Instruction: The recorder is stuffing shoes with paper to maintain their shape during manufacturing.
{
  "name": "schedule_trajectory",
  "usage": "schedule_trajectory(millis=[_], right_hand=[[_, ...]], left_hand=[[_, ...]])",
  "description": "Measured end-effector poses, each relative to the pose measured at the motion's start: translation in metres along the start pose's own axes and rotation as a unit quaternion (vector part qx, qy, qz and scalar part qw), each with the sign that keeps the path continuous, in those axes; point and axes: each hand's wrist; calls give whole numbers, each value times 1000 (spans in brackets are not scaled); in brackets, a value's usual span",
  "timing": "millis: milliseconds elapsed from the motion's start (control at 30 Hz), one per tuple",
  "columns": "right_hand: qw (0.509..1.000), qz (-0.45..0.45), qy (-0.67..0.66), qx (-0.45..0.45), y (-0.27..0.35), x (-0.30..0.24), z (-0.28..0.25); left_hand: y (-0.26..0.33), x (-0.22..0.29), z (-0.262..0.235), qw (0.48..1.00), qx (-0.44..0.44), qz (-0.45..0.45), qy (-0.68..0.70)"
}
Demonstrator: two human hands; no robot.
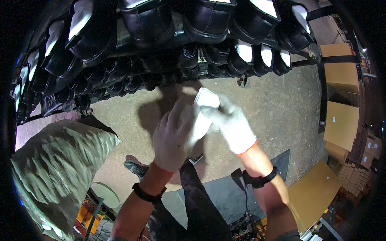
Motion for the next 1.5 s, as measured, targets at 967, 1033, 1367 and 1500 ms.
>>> schedule_trajectory(millis=[967,1033,1367,1500], right_hand=[[560,-521,560,318,-192,-74,23],[596,-593,459,287,-149,-60,37],[970,-206,110,-66,4,12,88],[976,-144,159,-29,5,-18,88]], left_hand=[[2,-47,-29,828,42,-454,327],[2,-52,-36,822,55,-460,333],[-10,-51,-19,724,104,-432,528],[-22,-50,-6,705,117,-439,545]])
Point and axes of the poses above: each hand's wrist, its own y-axis away from the middle knuckle, its own z-axis out of the palm, x = y × z, and after that the axes turned 15 degrees about x, right-handed
